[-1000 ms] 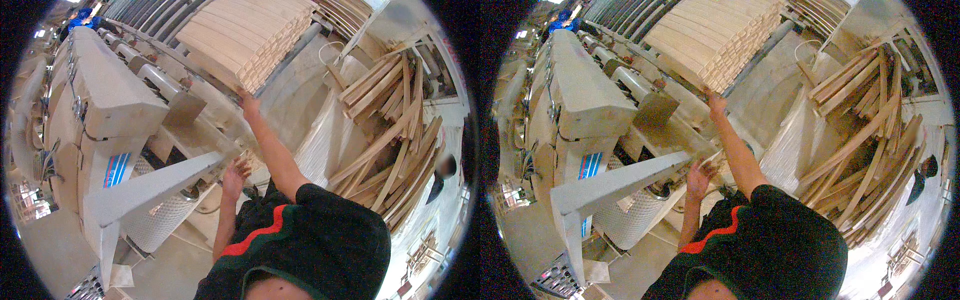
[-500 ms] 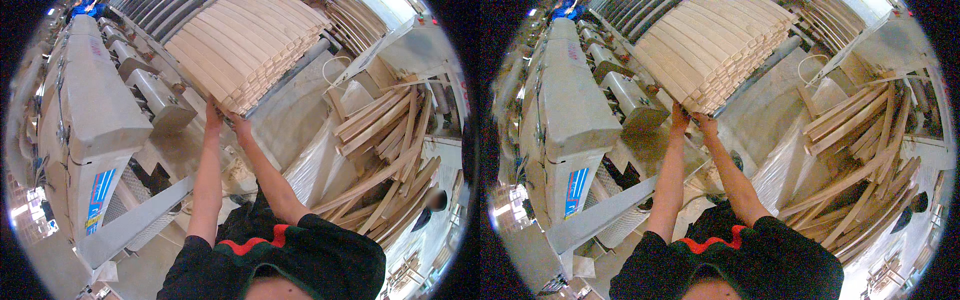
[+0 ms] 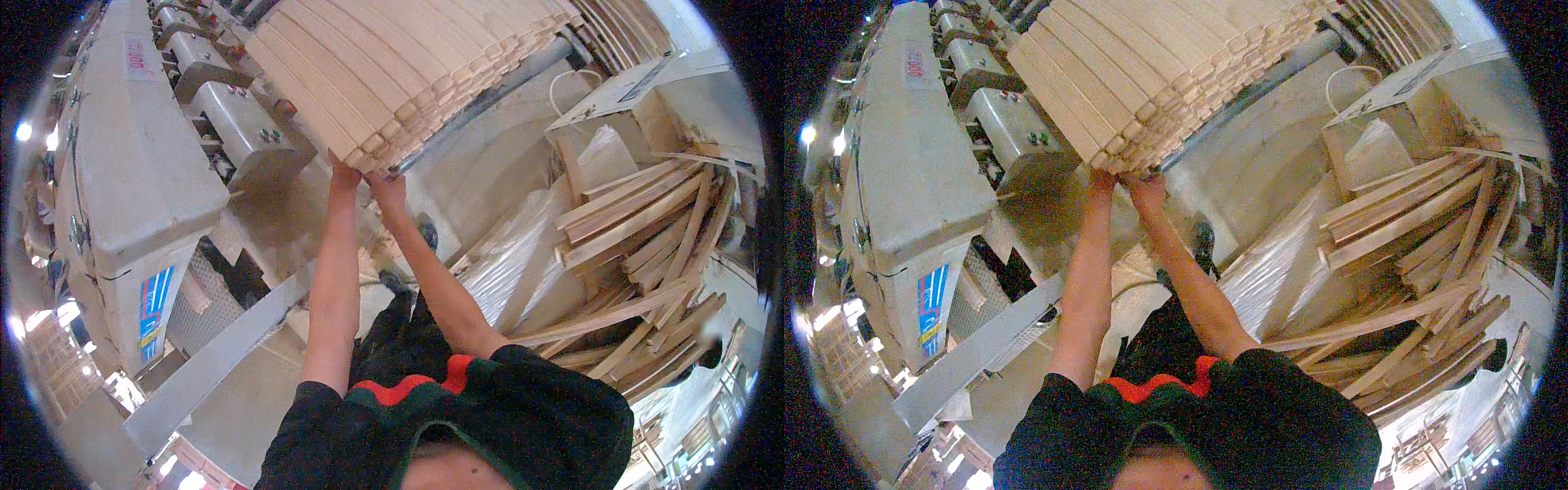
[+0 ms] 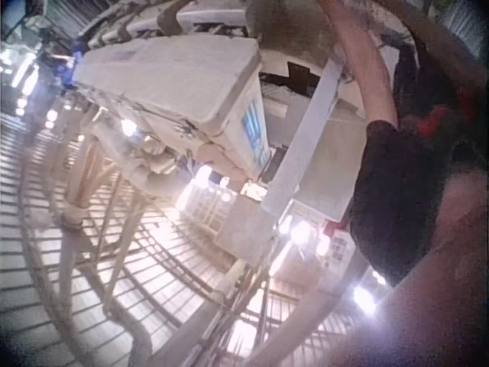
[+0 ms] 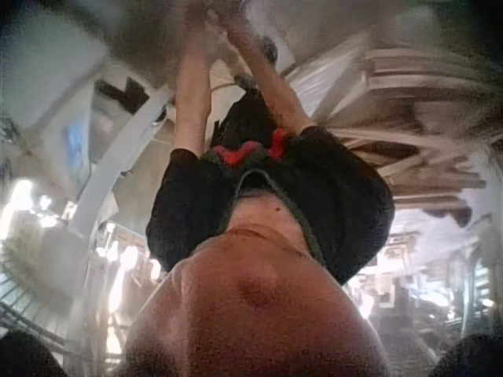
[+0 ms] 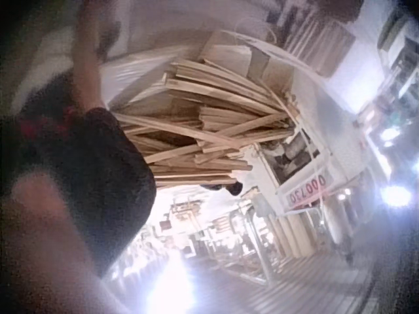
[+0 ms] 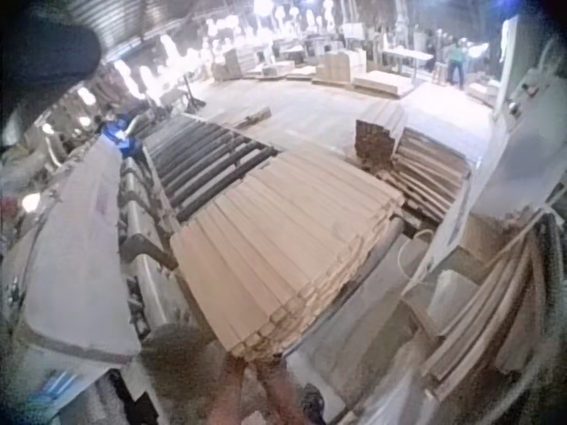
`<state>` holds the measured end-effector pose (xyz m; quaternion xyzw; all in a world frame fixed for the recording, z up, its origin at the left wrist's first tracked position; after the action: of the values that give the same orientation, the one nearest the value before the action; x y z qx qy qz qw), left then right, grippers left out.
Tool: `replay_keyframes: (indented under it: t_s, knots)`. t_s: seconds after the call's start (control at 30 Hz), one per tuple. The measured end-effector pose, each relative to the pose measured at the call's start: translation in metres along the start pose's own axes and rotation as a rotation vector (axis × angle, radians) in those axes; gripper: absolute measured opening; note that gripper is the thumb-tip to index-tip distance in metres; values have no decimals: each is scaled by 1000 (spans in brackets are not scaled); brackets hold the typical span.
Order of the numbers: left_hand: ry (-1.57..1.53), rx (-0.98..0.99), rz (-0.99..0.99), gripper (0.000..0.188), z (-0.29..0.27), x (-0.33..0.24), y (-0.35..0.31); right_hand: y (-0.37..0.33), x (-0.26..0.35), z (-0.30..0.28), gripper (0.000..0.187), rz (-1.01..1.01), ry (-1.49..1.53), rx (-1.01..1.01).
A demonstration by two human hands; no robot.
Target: The person sits on the floor and sorts wooden planks by hand, stacking them into neat piles. The person then stands, walks to a conveyor belt, and places the sorted planks onto the belt for further processing.
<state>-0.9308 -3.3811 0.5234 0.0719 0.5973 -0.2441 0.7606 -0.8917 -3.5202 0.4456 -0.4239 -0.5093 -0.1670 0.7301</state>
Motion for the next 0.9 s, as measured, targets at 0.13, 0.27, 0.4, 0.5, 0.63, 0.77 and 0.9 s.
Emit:
replay_keyframes:
  t_s: [0.13,0.27,0.4,0.5,0.63,0.77,0.9]
  knots:
    - [-17,-96,-41,46,-22,11,-4,-25,30,4,56,169,-140,-8]
    - [70,-92,-304,49,3,-10,3,-8,7,-3,47,74,-73,-43]
    - [-295,-264,-212,63,23,-19,-8,4,21,-7,39,-64,-144,77]
    - [-24,-328,-266,70,-4,4,9,-12,49,2,39,2,62,180]
    - [924,-636,-168,67,-62,28,27,-9,37,4,43,42,137,291]
    - [727,-772,-35,56,-12,-41,11,-13,78,-45,45,-21,8,178]
    - [237,-216,-212,59,-2,-28,9,-11,116,-100,40,-191,161,92]
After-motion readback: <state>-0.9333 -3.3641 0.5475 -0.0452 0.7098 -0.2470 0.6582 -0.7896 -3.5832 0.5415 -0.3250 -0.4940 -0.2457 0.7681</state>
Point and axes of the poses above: each hand's wrist, its own y-axis towards the middle knuckle, its own z-axis out of the palm, x = y × z, the point moved 8 cm from there along y, towards the middle knuckle, and after that the axes turned 11 degrees about -z, right-handed, at the moved point
